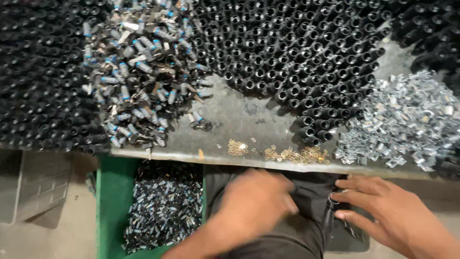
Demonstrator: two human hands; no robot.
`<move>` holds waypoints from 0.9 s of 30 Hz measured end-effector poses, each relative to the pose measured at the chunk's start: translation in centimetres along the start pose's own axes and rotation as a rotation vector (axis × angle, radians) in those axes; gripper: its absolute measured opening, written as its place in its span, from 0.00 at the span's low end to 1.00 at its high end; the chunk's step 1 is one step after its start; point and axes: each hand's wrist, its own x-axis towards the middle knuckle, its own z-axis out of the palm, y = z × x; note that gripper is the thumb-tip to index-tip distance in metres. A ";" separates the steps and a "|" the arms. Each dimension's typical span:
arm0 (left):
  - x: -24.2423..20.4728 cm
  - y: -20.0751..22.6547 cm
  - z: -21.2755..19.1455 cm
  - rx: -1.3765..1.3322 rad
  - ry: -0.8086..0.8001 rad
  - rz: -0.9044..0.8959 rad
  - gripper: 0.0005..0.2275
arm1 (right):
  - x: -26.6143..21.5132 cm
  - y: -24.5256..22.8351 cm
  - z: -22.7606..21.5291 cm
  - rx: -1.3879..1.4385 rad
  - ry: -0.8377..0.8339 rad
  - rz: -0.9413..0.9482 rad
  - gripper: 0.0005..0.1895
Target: The person assembles small lock cylinders by inserting a key into a cylinder, adding a metal clip, and placing the completed unit into a green bin. The process is repeated continuously with parts taken from piles on the table.
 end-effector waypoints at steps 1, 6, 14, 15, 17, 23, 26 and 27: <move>0.2 -2.0 -1.5 0.154 0.090 -0.064 0.07 | -0.6 0.0 0.3 -0.085 0.000 0.032 0.16; 4.3 -11.2 -5.2 0.558 0.520 -0.623 0.18 | 6.0 -3.9 6.8 0.043 0.133 0.114 0.26; 1.6 -11.9 -4.7 0.142 0.727 -0.052 0.04 | 12.2 -4.2 12.6 -0.032 0.419 0.090 0.20; 1.0 -11.6 -4.5 -0.081 0.718 -0.002 0.04 | 11.9 -4.2 12.4 0.014 0.429 0.056 0.16; -0.1 -10.1 -2.8 -0.857 0.616 -0.186 0.12 | 11.7 -4.4 11.5 0.207 0.464 0.060 0.10; -0.5 -5.8 3.0 -1.633 0.465 -0.361 0.12 | 11.8 -6.9 8.7 0.487 0.672 0.184 0.08; -0.2 -4.6 2.9 -1.460 0.488 -0.281 0.11 | 12.3 -8.2 8.1 0.376 0.771 0.245 0.07; -0.3 -4.5 2.7 -1.362 0.500 -0.278 0.11 | 12.3 -8.6 7.9 0.353 0.771 0.253 0.07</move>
